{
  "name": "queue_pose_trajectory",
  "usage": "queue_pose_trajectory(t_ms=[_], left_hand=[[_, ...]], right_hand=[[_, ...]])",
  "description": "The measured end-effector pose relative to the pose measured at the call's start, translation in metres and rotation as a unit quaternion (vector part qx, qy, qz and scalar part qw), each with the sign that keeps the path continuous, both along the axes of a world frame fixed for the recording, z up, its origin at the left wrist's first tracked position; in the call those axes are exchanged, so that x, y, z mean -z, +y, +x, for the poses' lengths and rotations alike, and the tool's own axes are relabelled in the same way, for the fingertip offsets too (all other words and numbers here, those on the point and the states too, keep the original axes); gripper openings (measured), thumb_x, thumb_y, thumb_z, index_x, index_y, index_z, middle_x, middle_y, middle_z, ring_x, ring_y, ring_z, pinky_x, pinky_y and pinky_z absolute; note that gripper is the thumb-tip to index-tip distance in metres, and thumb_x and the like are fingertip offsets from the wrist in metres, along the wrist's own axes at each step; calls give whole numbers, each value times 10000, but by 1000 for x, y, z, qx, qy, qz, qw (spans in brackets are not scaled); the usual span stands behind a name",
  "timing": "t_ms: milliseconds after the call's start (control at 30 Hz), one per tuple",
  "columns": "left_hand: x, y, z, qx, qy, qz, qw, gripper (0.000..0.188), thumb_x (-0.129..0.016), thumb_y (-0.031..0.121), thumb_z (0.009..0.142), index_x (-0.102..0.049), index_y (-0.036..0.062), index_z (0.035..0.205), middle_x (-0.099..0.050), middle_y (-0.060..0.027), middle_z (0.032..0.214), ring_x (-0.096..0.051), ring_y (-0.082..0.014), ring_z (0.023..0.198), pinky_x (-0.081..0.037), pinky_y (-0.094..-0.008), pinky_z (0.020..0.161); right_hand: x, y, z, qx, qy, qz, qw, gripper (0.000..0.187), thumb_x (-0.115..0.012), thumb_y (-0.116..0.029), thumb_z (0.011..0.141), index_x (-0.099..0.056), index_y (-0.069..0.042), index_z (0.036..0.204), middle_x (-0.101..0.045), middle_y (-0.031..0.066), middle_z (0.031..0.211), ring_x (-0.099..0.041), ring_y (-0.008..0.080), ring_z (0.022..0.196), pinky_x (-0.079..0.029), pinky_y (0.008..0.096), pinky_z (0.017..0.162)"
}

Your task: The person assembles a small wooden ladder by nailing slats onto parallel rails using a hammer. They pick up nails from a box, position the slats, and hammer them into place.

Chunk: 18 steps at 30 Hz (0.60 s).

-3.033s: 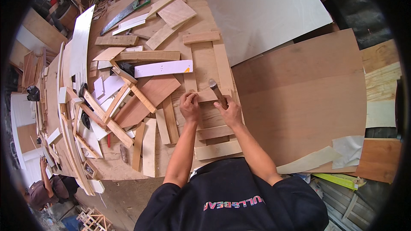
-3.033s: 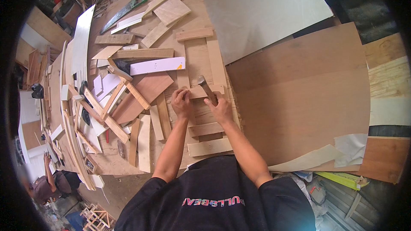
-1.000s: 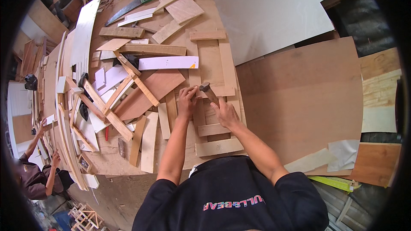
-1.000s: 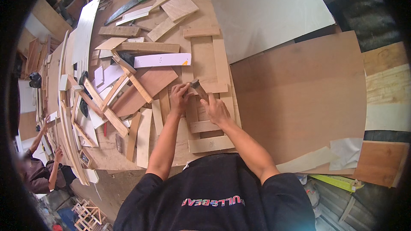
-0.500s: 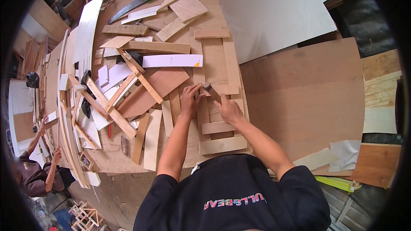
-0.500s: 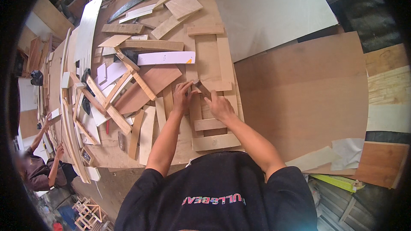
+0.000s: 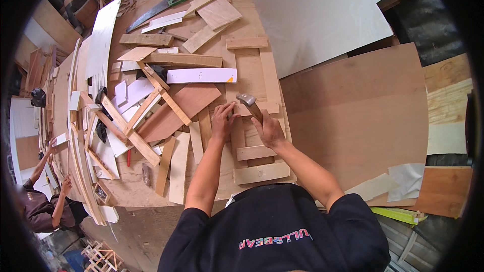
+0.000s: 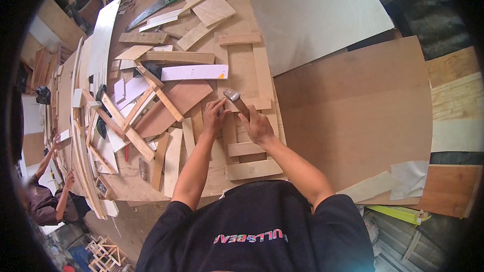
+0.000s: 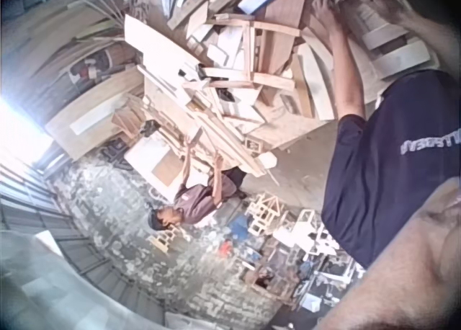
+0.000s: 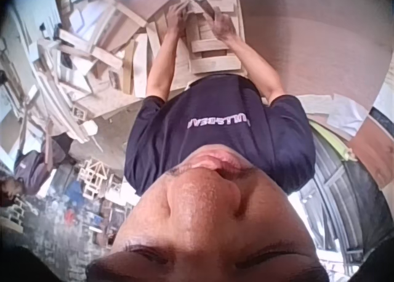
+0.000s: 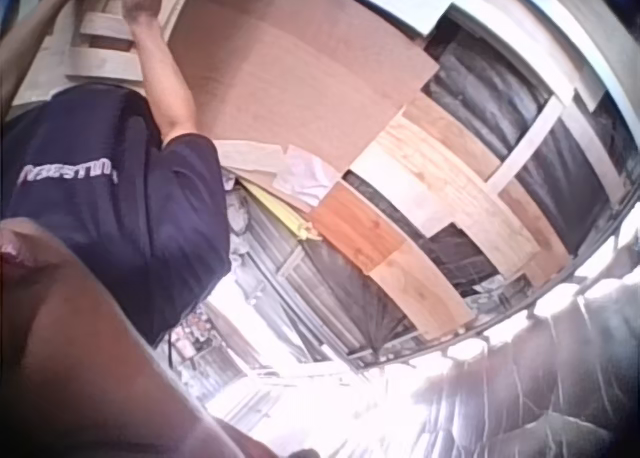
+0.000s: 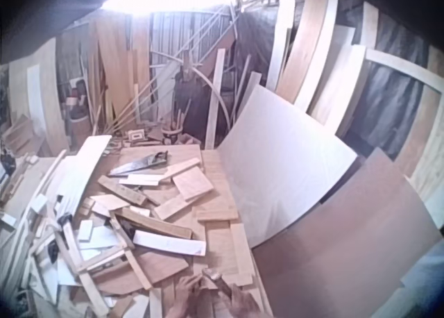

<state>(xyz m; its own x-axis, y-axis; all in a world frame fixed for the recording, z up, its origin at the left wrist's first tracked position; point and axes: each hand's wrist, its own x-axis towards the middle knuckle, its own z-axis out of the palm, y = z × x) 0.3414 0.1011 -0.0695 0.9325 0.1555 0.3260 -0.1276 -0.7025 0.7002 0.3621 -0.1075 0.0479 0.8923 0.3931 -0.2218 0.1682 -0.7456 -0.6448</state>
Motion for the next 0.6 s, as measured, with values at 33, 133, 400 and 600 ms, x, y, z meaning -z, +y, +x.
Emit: queue_pose_trajectory(t_ms=[33,133,400,600], left_hand=[[0,-3,-3,2,4,0,1000,525,-845,263,823,-721,121,1313,-719,-79,1215,-634,-318,1138,-530,-423,981],[4,-2,-4,6,0,-5,1000,544,-857,259,808,-722,132,1320,-720,-79,1223,-634,-313,1147,-531,-424,981],[-5,1,-2,46,-1,-24,999,622,-891,191,755,-702,109,1342,-715,-86,1251,-630,-332,1164,-523,-421,1010],[-1,15,3,62,-1,-32,998,597,-917,193,708,-729,103,1267,-711,-110,1243,-638,-345,1162,-524,-435,1009]], right_hand=[[10,-3,2,-7,8,-29,1000,391,-581,-377,1051,-497,-14,1168,-680,337,811,-686,546,847,-527,630,744],[16,-8,1,-36,16,-56,998,393,-592,-373,1046,-494,-14,1172,-680,332,798,-687,545,821,-530,629,722],[27,-16,5,-45,-8,-23,999,385,-607,-367,1039,-500,-11,1141,-675,325,781,-675,553,809,-520,642,690],[21,-8,7,-20,-32,36,999,410,-598,-389,1040,-526,5,1132,-682,328,789,-683,553,825,-523,640,699]])
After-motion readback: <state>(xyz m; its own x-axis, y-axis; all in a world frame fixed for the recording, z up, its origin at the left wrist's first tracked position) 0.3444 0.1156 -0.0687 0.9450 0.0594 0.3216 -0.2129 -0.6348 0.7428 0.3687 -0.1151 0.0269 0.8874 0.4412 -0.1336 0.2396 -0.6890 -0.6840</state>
